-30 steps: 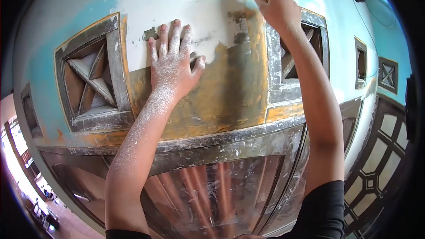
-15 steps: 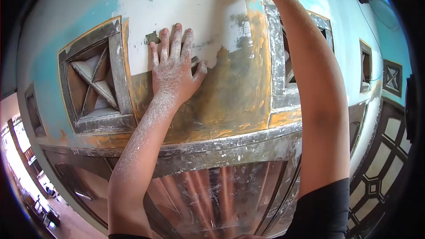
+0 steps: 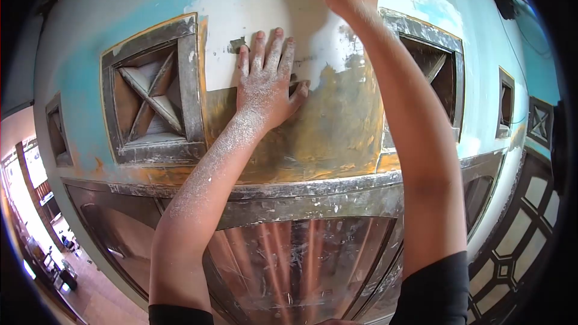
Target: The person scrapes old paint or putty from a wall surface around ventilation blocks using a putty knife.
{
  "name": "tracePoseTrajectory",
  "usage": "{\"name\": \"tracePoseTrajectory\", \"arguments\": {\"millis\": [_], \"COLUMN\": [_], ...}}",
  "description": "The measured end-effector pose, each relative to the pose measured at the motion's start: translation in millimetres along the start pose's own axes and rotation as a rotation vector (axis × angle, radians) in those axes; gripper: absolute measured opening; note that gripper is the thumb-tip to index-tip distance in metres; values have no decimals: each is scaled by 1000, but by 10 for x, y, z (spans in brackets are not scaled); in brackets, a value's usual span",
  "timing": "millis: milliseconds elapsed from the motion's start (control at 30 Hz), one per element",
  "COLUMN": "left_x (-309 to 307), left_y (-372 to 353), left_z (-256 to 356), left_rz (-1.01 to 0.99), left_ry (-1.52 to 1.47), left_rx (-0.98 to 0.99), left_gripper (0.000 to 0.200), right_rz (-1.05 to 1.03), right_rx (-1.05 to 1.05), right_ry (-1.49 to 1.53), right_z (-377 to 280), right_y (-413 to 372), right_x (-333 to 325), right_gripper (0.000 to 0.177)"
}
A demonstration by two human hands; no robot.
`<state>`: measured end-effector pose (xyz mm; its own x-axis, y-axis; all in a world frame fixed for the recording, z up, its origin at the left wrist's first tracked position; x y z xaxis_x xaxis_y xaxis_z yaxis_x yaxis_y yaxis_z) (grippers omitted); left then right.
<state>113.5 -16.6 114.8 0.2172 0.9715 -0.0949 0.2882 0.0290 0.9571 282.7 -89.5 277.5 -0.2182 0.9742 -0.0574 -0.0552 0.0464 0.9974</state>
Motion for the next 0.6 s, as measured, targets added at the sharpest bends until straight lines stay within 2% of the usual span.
{"name": "tracePoseTrajectory", "arguments": {"millis": [133, 200, 267, 333, 400, 467, 600], "left_x": [-55, -21, 6, 6, 62, 46, 45], "left_y": [124, 210, 336, 418, 423, 398, 369], "left_z": [-331, -557, -769, -810, -709, -695, -763], "left_rz": [-7, 17, 85, 137, 171, 170, 185], "left_ry": [59, 100, 99, 57, 68, 48, 39], "left_rx": [82, 41, -31, -64, -213, -238, -190], "left_gripper": [80, 78, 78, 79, 79, 79, 78], "right_rz": [-7, 19, -46, -93, -121, -14, 49], "right_rx": [-6, 14, -38, -104, -93, -110, -93], "right_ry": [-56, 17, -31, -12, -15, -32, 13], "right_z": [-69, -183, -305, -426, -552, -637, -826], "right_y": [211, 102, -116, -259, -186, 64, 383], "right_x": [35, 71, 115, 114, 114, 169, 293], "right_gripper": [34, 34, 36, 37, 35, 33, 33]}}
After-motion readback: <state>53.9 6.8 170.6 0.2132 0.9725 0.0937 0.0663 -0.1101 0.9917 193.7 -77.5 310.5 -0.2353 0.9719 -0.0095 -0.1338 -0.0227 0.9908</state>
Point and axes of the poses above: each hand's wrist, its own y-axis towards the middle knuckle, its own x-axis out of the palm, z = x × y, the point moved 1 cm from there along y, towards the middle knuckle, and after that the axes turned 5 degrees about -x, right-handed, at the moved point
